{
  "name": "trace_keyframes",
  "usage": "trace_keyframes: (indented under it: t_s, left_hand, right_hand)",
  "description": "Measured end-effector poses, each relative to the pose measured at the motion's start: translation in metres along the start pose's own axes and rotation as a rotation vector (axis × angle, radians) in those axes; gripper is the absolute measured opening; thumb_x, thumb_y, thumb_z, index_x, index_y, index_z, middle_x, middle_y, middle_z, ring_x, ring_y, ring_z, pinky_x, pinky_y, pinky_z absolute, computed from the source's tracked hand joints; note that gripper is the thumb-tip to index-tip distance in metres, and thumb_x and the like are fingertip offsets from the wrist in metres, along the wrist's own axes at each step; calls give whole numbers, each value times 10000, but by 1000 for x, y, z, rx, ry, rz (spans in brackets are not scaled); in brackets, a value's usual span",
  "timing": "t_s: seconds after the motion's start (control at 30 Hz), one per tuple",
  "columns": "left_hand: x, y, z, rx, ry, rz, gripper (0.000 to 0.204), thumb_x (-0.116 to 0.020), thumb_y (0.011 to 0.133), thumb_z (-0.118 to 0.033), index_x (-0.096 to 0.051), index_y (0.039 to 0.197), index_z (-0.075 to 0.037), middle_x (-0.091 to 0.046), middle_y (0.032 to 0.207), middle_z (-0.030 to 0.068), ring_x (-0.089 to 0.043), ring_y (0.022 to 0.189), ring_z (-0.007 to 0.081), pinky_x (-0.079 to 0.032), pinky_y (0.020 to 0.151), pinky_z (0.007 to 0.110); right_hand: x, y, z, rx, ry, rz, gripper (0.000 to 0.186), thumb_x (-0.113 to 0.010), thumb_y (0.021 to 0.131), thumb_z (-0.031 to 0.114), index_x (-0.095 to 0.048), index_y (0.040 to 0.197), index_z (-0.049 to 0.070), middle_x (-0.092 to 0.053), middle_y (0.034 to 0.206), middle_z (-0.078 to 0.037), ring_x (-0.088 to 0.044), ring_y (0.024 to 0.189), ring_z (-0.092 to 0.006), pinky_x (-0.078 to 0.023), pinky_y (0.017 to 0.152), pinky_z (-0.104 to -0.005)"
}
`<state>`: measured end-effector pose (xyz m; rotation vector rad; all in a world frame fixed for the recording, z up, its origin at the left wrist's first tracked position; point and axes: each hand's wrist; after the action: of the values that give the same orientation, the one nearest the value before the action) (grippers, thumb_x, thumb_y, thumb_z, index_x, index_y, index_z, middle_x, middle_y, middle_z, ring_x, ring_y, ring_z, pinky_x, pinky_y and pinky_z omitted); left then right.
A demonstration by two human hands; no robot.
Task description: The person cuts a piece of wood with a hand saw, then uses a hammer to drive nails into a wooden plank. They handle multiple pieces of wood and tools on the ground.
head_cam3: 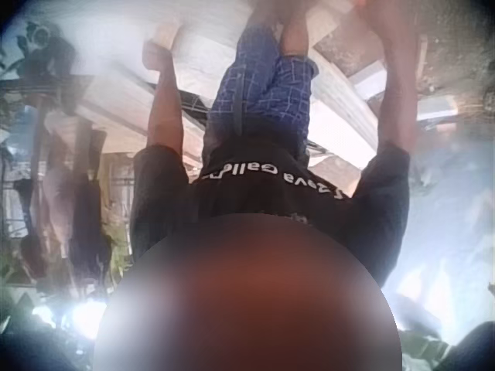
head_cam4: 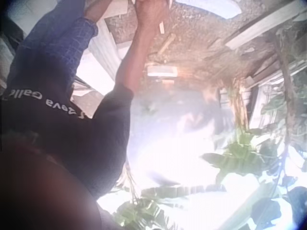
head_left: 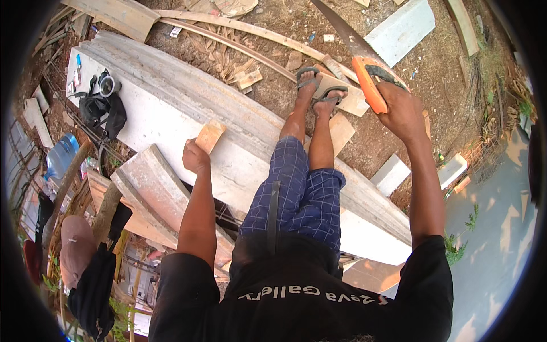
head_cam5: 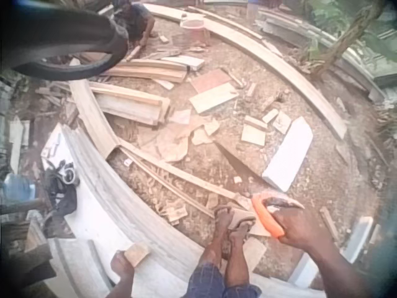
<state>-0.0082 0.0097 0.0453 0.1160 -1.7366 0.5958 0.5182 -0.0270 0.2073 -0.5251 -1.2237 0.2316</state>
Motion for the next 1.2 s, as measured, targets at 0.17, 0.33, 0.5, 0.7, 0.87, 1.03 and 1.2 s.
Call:
trace_keyframes:
  t_s: [0.17,0.33,0.5,0.7,0.87,1.03,1.2]
  left_hand:
    - [-5,0,6,-41,-64,-26,557,-331,1020,-438,-788,965,-124,-757,900,147,-711,833,374,-540,762,464]
    - [-7,4,12,-19,-43,7,606,-282,1042,-455,-772,974,-105,-752,909,162,-704,839,402,-536,761,491]
    - [2,7,15,37,198,88,586,-293,1052,-468,-720,1187,-91,-740,1077,177,-691,1006,424,-540,892,486]
    - [37,9,22,-199,-300,572,847,-692,910,-433,-349,1559,-10,-464,1501,240,-456,1396,353,-412,1125,438]
    - [50,38,11,2,-411,939,1185,-954,608,-245,-312,1576,-12,-490,1476,219,-495,1363,321,-411,1145,418]
    - [54,41,-25,-339,374,870,1195,-984,500,-314,-393,1506,-56,-551,1437,157,-532,1309,383,-472,1069,493]
    - [57,-20,-36,-298,366,568,949,-978,541,-377,-468,1285,-82,-621,1228,137,-593,1182,371,-504,980,514]
  right_hand:
    - [-71,11,-94,-108,-204,33,142,-679,825,164,-640,946,98,-701,921,-141,-710,891,-330,-560,738,-459]
    - [-128,-20,-152,-255,-228,534,121,-677,821,171,-715,926,126,-745,869,-127,-745,857,-298,-572,705,-463]
    - [-129,-56,-192,-280,-147,446,198,-674,856,264,-670,992,121,-745,971,-162,-732,883,-344,-569,740,-488]
    - [-96,-49,-207,-591,-42,249,222,-713,823,162,-676,1020,67,-694,990,-180,-694,942,-367,-555,822,-486]
    - [-56,-16,-232,-491,44,32,616,-830,773,208,-574,1316,71,-621,1226,-195,-604,1155,-399,-492,982,-497]
    - [-34,-55,-241,-635,295,188,558,-733,841,264,-586,1356,106,-659,1233,-220,-636,1158,-395,-516,969,-488]
    - [-21,-172,-237,-745,430,518,501,-726,852,289,-649,1291,61,-715,1139,-234,-701,1041,-371,-544,928,-439]
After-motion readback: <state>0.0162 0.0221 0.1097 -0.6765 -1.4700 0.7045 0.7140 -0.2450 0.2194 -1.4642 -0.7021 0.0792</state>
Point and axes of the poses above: each hand's wrist, its own y-axis towards the middle knuckle, its own x-axis out of the back of the hand, z = x × y
